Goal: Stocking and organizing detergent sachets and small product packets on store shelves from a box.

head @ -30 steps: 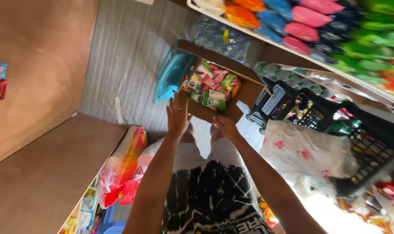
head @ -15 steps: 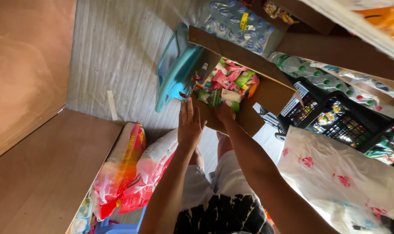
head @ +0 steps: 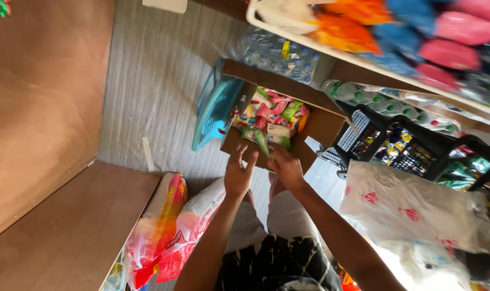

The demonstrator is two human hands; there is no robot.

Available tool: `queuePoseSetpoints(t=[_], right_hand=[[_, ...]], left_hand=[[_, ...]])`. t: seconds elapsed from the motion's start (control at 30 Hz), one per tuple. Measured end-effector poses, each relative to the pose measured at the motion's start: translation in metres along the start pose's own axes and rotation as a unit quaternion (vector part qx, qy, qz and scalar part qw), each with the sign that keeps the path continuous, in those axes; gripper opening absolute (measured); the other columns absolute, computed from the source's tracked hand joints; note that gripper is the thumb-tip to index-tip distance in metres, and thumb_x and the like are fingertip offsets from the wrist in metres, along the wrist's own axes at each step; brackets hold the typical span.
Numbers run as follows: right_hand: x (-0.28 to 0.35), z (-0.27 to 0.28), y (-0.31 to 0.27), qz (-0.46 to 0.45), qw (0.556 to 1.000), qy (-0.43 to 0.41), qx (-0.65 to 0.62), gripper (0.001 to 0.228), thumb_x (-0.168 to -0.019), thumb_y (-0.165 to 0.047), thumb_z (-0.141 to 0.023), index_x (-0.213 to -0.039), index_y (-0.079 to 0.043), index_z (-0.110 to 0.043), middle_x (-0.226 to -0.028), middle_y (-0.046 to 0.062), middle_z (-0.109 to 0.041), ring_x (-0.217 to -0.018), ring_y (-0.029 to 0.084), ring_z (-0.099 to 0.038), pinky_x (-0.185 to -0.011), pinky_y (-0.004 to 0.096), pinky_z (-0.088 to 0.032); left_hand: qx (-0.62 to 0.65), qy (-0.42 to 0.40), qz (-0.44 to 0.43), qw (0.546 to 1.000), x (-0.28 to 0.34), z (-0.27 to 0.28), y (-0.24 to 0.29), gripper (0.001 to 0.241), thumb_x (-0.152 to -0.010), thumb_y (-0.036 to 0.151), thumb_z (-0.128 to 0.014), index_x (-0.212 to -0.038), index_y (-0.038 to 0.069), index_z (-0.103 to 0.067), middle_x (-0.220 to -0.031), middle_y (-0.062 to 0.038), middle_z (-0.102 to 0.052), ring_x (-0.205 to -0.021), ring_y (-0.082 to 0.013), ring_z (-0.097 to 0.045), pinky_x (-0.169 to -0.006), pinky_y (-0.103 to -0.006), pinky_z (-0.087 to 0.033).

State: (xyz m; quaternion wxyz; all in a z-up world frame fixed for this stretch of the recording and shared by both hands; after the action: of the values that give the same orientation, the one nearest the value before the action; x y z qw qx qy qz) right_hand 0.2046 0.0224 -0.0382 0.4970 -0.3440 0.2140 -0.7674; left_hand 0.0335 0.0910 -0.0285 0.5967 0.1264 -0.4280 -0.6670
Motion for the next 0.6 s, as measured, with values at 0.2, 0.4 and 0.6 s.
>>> queuePoseSetpoints(t=[0.2,0.4,0.6], right_hand=[[0.074,0.121,-0.111,0.263,0.960,0.072,0.069,0.020,-0.083,-0.014,-0.079,-0.098,-0.009,-0.067,-0.135,0.011,-0.066,-0.102,0.026,-0.073,-0.071,0.037,-0.061],[0.113,0.181,-0.101,0.082,0.942,0.085,-0.315,0.041,-0.088,-0.012,-0.074,-0.125,-0.010,-0.057,-0.138,0.016,-0.060,-0.111,0.025,-0.069,-0.088,0.035,-0.060],[0.123,0.223,-0.136,-0.059,0.734,-0.052,-0.675,0.059,-0.105,-0.030,-0.053,-0.158,-0.010,-0.037,-0.148,0.011,-0.055,-0.130,0.023,-0.058,-0.096,0.043,-0.053]], left_hand=[[0.500,-0.087,0.228,0.831,0.048,-0.030,0.047,0.041,-0.101,0.029,-0.068,-0.135,0.007,-0.063,-0.117,-0.010,-0.068,-0.100,-0.0173,-0.066,-0.080,-0.0316,-0.057],[0.683,-0.099,0.223,0.688,0.075,0.026,0.184,0.030,-0.095,0.021,-0.061,-0.123,0.011,-0.063,-0.115,-0.002,-0.073,-0.103,-0.0155,-0.070,-0.087,-0.0331,-0.058],[0.734,-0.129,0.121,0.655,0.087,0.040,0.261,0.027,-0.109,0.024,-0.058,-0.126,0.003,-0.060,-0.121,-0.012,-0.069,-0.109,-0.0220,-0.068,-0.093,-0.0379,-0.056]])
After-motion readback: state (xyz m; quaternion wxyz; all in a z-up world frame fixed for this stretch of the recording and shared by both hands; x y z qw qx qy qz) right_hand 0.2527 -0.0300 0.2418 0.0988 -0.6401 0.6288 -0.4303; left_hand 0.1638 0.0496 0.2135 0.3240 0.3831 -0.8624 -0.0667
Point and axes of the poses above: each hand's wrist, its own x-axis away from the middle knuckle, its own z-axis out of the back of the hand, y = z × x, the point moved 9 cm from there along -x, towards the middle knuckle
